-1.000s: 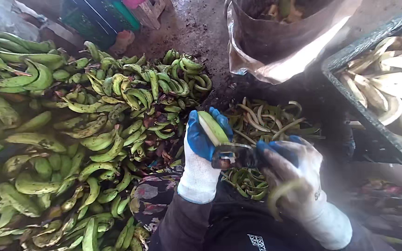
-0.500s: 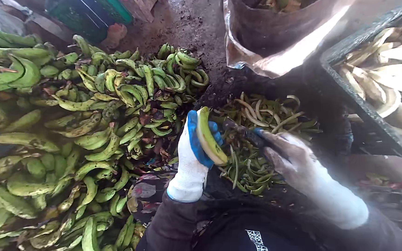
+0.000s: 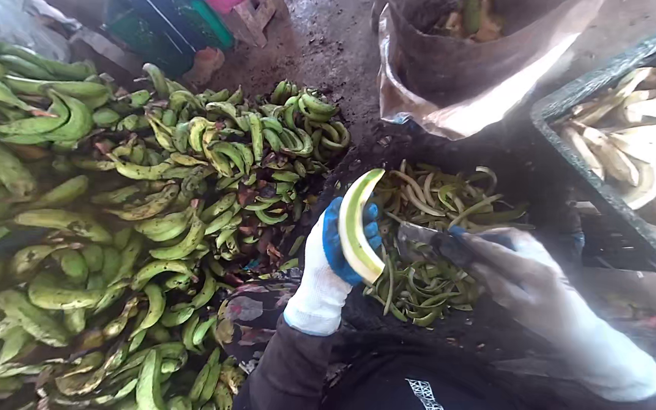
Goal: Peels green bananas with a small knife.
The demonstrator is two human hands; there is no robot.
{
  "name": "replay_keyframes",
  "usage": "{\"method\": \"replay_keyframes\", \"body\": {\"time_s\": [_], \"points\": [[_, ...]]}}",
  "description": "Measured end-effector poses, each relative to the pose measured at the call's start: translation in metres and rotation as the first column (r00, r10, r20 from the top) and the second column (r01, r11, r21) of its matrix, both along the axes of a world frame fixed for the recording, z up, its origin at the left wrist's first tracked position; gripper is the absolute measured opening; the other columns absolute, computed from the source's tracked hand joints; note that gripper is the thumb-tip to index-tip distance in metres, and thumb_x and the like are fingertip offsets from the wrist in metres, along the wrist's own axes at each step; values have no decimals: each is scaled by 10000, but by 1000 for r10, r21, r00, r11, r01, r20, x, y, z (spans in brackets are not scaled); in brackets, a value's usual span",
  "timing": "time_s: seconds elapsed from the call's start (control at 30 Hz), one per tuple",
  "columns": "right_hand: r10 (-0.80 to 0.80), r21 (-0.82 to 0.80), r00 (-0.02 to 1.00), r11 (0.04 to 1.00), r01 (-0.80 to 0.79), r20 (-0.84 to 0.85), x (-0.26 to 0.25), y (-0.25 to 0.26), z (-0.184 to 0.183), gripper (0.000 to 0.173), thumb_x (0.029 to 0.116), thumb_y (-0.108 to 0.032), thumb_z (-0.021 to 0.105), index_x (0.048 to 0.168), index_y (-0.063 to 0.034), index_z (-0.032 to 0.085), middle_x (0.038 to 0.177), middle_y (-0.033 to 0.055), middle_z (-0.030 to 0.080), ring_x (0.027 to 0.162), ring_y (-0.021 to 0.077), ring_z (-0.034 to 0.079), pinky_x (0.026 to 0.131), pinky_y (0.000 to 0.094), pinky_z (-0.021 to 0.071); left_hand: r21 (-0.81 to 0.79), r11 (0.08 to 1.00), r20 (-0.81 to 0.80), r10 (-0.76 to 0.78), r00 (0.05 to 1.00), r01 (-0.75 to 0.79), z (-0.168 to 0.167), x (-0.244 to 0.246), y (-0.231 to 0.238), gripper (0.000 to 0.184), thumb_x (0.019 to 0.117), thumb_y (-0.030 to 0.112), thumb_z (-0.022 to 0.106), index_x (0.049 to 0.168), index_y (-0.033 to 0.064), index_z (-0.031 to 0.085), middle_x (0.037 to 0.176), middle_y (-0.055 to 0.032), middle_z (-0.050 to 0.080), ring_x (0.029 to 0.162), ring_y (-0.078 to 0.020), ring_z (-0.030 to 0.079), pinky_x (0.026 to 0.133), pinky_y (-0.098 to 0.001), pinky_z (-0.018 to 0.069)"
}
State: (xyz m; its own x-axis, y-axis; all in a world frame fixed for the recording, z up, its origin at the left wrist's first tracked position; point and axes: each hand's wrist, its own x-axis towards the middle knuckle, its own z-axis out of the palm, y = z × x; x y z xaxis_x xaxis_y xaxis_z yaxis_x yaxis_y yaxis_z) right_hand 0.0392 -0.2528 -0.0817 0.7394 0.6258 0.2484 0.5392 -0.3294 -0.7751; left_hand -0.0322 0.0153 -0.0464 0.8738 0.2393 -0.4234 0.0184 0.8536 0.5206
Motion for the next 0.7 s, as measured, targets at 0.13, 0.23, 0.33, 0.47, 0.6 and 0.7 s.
{"method": "replay_keyframes", "body": {"time_s": [0.13, 0.23, 0.33, 0.47, 0.6, 0.7], "points": [[-32, 104, 995, 994, 22, 90, -13, 25, 15, 331, 977, -354, 584, 1252, -269, 748, 1115, 66, 707, 1076, 217, 635, 929, 491, 478, 730, 683, -105, 83, 991, 20, 8, 3, -35, 362, 1087, 151, 299, 1316, 40, 556, 1032, -51, 695, 834, -82, 671, 748, -250, 576], [-209, 68, 974, 977, 204, 85, 2, 33, 10, 390, 969, -354, 615, 1291, -167, 729, 1083, 150, 690, 988, 299, 642, 825, 532, 498, 870, 479, -139, 4, 990, 120, 20, -8, -53, 386, 1073, 150, 341, 1368, 34, 562, 1104, -61, 674, 934, -72, 649, 828, -261, 559], [-215, -329, 961, 933, 149, -175, 18, 9, 14, 435, 984, -401, 595, 1377, -229, 670, 1187, 174, 690, 1087, 374, 656, 903, 630, 501, 593, 795, -123, -71, 990, 131, 15, -27, -44, 413, 1066, 228, 287, 1345, 31, 519, 909, -78, 662, 698, -137, 647, 619, -288, 583], [-88, -622, 857, 726, -293, -508, 6, -2, 31, 412, 1021, -405, 573, 1408, -282, 643, 1274, 157, 672, 1219, 374, 604, 1044, 630, 429, 775, 576, -309, -14, 951, 260, -12, -25, -21, 447, 1094, 205, 223, 1392, -3, 484, 1040, -108, 686, 825, -170, 685, 738, -337, 599], [48, -669, 923, 675, -311, -381, -12, 10, 24, 385, 1004, -399, 563, 1352, -283, 679, 1183, 169, 697, 1148, 382, 636, 966, 610, 464, 861, 501, 64, -285, 956, 91, -57, 56, -44, 439, 1108, 232, 313, 1506, 66, 391, 1323, -171, 602, 1084, -257, 665, 885, -441, 592], [21, -694, 900, 630, -349, -434, -5, 9, 30, 406, 1032, -406, 525, 1409, -300, 633, 1246, 170, 670, 1199, 376, 608, 998, 597, 448, 736, 676, 453, -521, 723, 27, -65, 150, -89, 536, 1117, 314, 360, 1584, 85, 229, 1449, -260, 479, 1205, -356, 610, 916, -516, 588]]}}
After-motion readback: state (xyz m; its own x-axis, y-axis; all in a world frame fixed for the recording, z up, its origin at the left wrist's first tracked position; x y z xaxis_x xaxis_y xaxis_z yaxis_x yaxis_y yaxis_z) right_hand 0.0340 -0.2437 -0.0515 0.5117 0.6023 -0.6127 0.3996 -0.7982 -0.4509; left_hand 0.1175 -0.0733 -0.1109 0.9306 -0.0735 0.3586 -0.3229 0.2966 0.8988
